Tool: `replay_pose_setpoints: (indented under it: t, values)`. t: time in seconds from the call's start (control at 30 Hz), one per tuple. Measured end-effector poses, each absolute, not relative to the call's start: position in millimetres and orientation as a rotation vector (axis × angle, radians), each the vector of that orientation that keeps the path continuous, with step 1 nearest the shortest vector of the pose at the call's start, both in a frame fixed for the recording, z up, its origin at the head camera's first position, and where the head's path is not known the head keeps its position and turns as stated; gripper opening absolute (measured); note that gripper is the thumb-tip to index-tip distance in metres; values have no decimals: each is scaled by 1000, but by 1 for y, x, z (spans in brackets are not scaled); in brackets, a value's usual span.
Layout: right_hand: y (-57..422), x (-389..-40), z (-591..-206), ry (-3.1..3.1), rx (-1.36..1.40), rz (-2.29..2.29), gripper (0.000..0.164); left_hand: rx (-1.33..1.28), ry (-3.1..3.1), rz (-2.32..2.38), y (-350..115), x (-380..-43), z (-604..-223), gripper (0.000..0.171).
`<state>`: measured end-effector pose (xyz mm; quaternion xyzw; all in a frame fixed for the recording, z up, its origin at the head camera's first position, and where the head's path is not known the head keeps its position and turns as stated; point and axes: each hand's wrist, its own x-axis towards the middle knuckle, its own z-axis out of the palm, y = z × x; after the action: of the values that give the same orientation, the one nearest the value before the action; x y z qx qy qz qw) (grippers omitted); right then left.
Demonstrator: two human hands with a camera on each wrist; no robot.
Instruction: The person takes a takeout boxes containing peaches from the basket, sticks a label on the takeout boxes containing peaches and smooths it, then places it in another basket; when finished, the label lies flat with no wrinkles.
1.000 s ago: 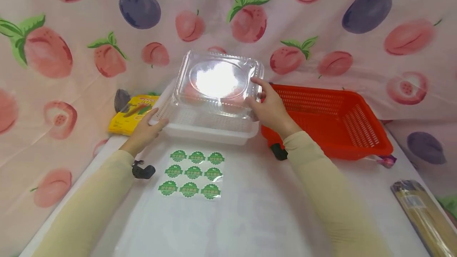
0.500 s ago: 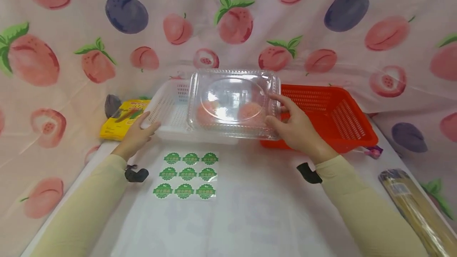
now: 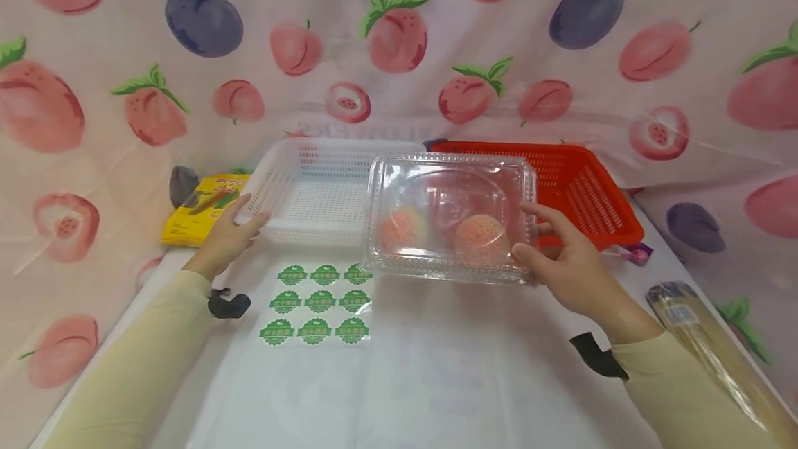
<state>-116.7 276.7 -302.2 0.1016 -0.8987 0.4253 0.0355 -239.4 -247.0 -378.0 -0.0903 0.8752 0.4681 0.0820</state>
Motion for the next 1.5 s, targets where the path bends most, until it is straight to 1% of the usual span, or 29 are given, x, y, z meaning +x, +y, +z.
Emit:
replay_pose_setpoints:
  t: [0.17, 0.37, 0.6, 0.7, 0.87, 1.07, 1.3, 1.5]
  values:
    - [293, -101, -311, -2774, 305, 1260, 63, -278, 2607, 1398, -247, -239, -379, 107]
    - [308, -86, -322, -2772, 312, 1318, 62, -302, 2591, 1404, -248, -236, -377, 107]
    - [313, -67, -333, -2883, 174, 1323, 65, -283, 2610, 1413, -248, -236, -373, 105]
    - [315, -62, -339, -2920, 115, 1406, 65, -290, 2603, 1407, -248, -237, -372, 105]
    - [316, -60, -354, -2887, 102, 1570, 60, -297, 2603, 1392, -248, -238, -371, 105]
    - [312, -60, -363, -2966, -13, 1645, 66, -303, 2590, 1392, -247, -239, -372, 106]
    - [307, -66, -370, -2984, -33, 1701, 68, -304, 2586, 1406, -246, -238, -373, 108]
    - [306, -75, -374, -3022, -89, 1706, 73, -303, 2560, 1410, -247, -237, -373, 108]
